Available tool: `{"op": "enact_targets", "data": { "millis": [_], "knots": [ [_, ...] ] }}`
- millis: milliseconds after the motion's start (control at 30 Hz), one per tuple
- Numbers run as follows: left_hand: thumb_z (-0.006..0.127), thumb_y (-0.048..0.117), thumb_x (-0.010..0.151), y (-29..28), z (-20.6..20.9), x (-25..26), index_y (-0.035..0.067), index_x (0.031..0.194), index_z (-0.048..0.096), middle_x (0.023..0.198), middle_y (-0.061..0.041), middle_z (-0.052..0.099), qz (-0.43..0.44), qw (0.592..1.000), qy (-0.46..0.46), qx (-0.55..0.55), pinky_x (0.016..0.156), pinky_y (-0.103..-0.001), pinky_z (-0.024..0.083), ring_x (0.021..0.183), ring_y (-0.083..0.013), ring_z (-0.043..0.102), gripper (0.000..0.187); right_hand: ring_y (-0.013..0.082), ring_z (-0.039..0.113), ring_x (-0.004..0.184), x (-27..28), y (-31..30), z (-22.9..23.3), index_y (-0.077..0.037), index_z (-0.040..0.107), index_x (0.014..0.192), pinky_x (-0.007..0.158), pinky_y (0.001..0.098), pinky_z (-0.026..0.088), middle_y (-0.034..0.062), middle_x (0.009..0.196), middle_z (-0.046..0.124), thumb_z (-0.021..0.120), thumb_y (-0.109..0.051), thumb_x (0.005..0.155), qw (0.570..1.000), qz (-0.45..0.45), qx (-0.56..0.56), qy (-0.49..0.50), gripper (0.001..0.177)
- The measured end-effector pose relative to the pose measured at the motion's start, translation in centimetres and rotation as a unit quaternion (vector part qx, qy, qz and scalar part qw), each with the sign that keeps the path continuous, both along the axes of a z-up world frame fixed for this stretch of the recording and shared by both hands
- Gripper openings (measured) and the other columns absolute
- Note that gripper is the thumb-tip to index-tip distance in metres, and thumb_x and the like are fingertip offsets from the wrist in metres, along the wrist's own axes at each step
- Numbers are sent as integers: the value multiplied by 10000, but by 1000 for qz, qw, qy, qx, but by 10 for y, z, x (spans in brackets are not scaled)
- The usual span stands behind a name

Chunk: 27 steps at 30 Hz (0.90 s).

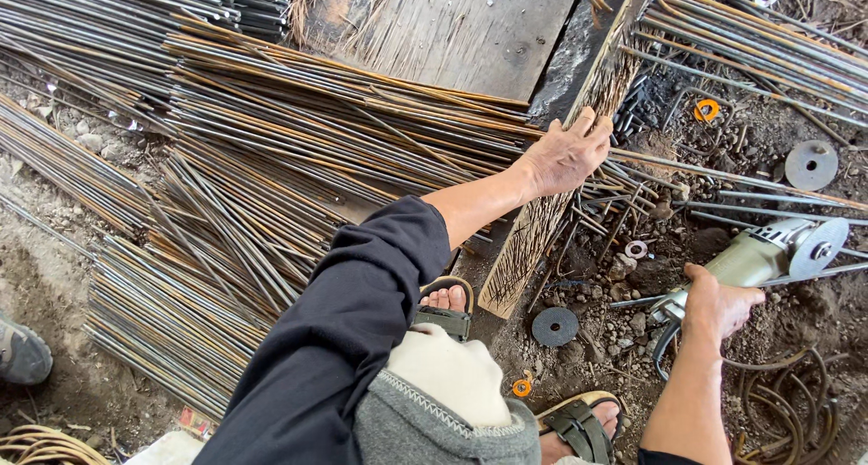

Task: The person uses an angle grinder to cut a bundle of metal rods resting on a wooden plank. They repeatedly align the rods, cut them to length while sparks fly, and then move the cut pieces aside.

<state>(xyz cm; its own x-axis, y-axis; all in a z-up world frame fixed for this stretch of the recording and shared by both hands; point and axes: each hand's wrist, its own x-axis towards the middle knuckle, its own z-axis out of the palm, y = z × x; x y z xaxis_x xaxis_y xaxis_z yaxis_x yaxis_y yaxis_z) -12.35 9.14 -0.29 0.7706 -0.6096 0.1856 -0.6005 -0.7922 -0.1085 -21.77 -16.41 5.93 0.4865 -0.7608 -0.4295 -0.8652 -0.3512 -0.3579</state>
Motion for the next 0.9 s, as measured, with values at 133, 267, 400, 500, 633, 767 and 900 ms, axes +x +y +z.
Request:
{"op": "enact_targets", "data": {
  "millis": [133, 267, 400, 500, 633, 767, 900],
  "knots": [
    [553, 10, 860, 7, -2, -4, 5, 964, 589, 1188, -146, 430, -17, 990, 35, -138, 516, -347, 567, 1037, -281, 428, 111, 388, 541, 1009, 1, -18, -30, -13, 224, 1252, 828, 484, 461, 283, 1140, 496, 820, -285, 769, 998, 14, -46, 48, 813],
    [519, 424, 844, 2, 0, -3, 266, 966, 539, 925, 15, 401, 61, 983, 26, -174, 635, -321, 482, 915, -186, 458, 201, 433, 564, 1069, -9, -26, -28, -16, 313, 1208, 906, 507, 434, 272, 1110, 575, 830, -366, 691, 990, 56, -113, 55, 810],
    [596, 431, 816, 5, 9, -2, 293, 1083, 570, 845, 5, 394, 66, 990, 24, -120, 507, -338, 495, 768, -218, 525, 301, 461, 552, 1082, -7, -30, -40, -34, 285, 1229, 924, 556, 418, 296, 1099, 575, 806, -354, 669, 995, 8, -90, 44, 830],
    [663, 404, 793, 7, 14, -4, 252, 1107, 587, 851, -17, 404, 94, 987, 52, -117, 494, -358, 520, 722, -239, 550, 357, 459, 554, 1082, -8, -33, -38, -54, 257, 1253, 931, 540, 422, 283, 1103, 579, 795, -416, 650, 995, 15, -79, 65, 885],
    [539, 624, 866, 16, 21, -3, 124, 1169, 363, 864, -89, 416, 184, 963, 115, -161, 648, -441, 524, 776, -309, 581, 611, 442, 545, 1103, -7, -26, -15, -56, 260, 1261, 945, 513, 408, 271, 1104, 573, 763, -434, 648, 999, 18, -18, 46, 878],
    [353, 791, 847, 27, 19, 5, 96, 872, 577, 864, -140, 609, 218, 920, 311, -99, 765, -459, 481, 865, -349, 640, 731, 437, 541, 1106, -6, -20, 6, -76, 276, 1251, 958, 511, 389, 274, 1115, 570, 760, -439, 652, 999, -2, 21, 23, 851],
    [411, 734, 819, 34, 28, 16, 110, 829, 634, 829, -151, 671, 231, 900, 364, -69, 740, -499, 491, 849, -386, 656, 663, 433, 538, 1108, -9, -34, -14, -95, 298, 1251, 948, 520, 391, 276, 1107, 574, 762, -467, 672, 999, 9, 19, 26, 831]
  ]
}}
